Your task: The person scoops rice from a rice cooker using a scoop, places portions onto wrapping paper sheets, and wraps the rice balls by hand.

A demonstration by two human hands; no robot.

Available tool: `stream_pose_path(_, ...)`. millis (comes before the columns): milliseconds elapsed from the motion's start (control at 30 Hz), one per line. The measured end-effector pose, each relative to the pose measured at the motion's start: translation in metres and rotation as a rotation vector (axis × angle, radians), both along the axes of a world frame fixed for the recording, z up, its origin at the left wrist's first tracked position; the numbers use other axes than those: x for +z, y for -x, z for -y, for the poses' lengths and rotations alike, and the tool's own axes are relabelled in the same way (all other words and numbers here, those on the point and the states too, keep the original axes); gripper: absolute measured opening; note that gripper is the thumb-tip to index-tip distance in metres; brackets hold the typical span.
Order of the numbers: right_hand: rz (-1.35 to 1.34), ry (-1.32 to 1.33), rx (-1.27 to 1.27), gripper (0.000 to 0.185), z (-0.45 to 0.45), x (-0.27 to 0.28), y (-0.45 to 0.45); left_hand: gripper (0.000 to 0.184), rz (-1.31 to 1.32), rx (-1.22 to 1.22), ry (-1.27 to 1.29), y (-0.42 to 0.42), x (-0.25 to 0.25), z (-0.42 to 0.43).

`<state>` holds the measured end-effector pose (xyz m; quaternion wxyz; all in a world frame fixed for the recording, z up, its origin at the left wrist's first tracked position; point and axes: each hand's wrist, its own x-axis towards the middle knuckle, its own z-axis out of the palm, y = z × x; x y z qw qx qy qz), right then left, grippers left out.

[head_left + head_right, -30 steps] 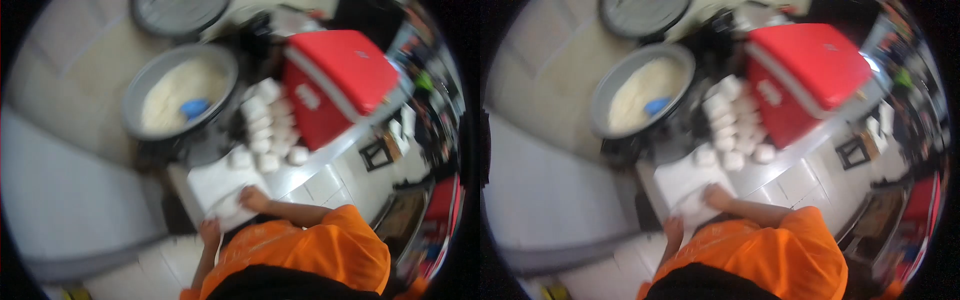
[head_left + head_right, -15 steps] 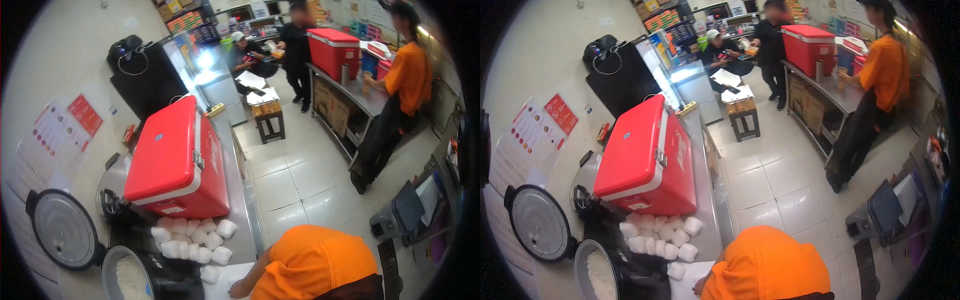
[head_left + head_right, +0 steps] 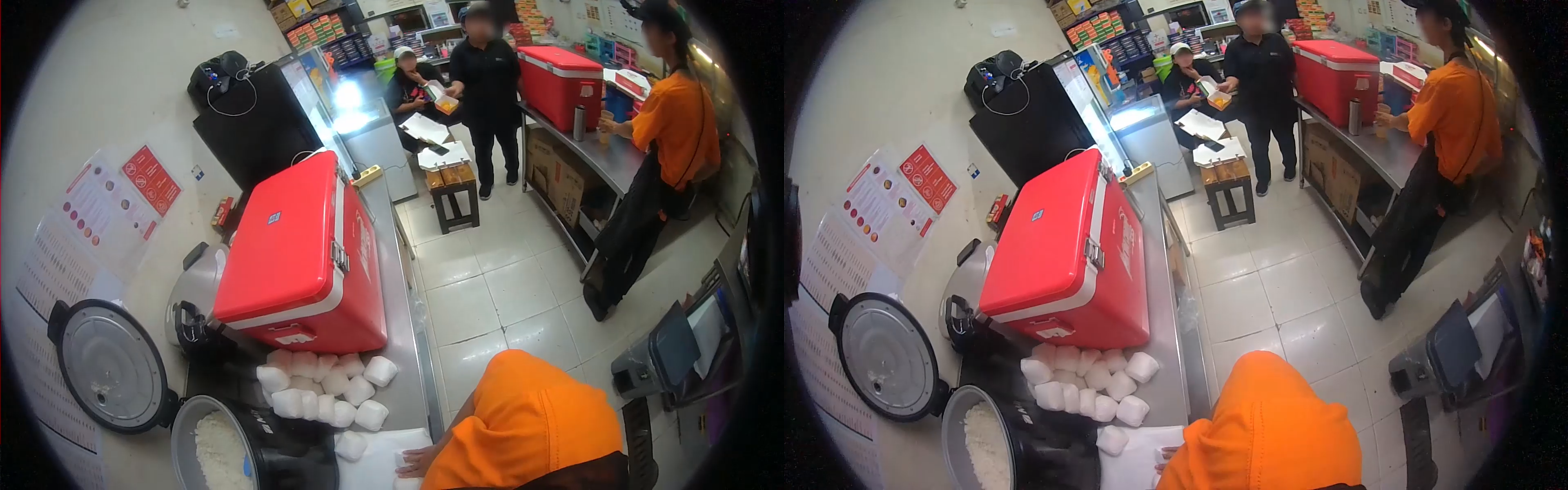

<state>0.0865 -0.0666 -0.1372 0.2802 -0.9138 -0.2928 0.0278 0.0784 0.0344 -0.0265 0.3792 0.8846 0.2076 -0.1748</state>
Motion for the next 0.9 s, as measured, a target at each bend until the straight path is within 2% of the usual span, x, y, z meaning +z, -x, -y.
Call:
stream_pose_path(367, -0.009, -0.331, -0.131, 0.042, -0.018, -0.020, 0.026, 0.040, -0.123, 0.428, 0.142, 0.038, 0.030, 0.008)
stream_pose_path(500, -0.005, -0.439, -0.203, 0.044, -0.016, -0.002, 0.021, 0.043, -0.144, 0.524, 0.194, 0.042, 0.063, 0.019)
stream_pose_path(533, -0.004, -0.440, -0.203, 0.044, -0.019, 0.002, 0.014, 0.041, 0.122, 0.467, 0.379, 0.041, 0.074, 0.019)
stream_pose_path(567, -0.334, -0.608, -0.190, 0.038, -0.009, 0.061, 0.005, 0.039, 0.387, 0.404, 0.561, 0.041, 0.092, 0.024)
stream_pose_path(600, -0.669, -0.766, -0.172, 0.033, 0.003, 0.119, 0.001, 0.039, 0.385, 0.409, 0.561, 0.040, 0.118, 0.035)
stream_pose_path(633, -0.672, -0.763, -0.168, 0.033, 0.014, 0.164, 0.001, 0.036, 0.582, 0.381, 0.345, 0.036, 0.147, 0.049)
stream_pose_path(667, -0.630, -0.898, -0.109, 0.028, 0.024, 0.205, 0.001, 0.034, 0.773, 0.347, 0.122, 0.033, 0.162, 0.056)
stream_pose_path(700, -0.583, -1.031, -0.052, 0.027, 0.031, 0.230, 0.000, 0.034, 0.775, 0.350, 0.122, 0.032, 0.162, 0.056)
stream_pose_path(733, -0.581, -1.031, -0.051, 0.027, 0.034, 0.241, -0.002, 0.034, 0.770, 0.352, 0.151, 0.030, 0.163, 0.055)
stream_pose_path(800, -0.867, -1.027, 0.151, 0.052, 0.037, 0.254, -0.004, 0.034, 0.758, 0.350, 0.206, 0.026, 0.164, 0.053)
stream_pose_path(833, -0.688, -0.990, -0.049, 0.058, 0.032, 0.258, -0.001, 0.034, 0.751, 0.351, 0.234, 0.024, 0.163, 0.053)
stream_pose_path(900, -0.672, -1.011, 0.005, 0.058, 0.041, 0.273, -0.004, 0.034, 0.735, 0.355, 0.293, 0.021, 0.162, 0.052)
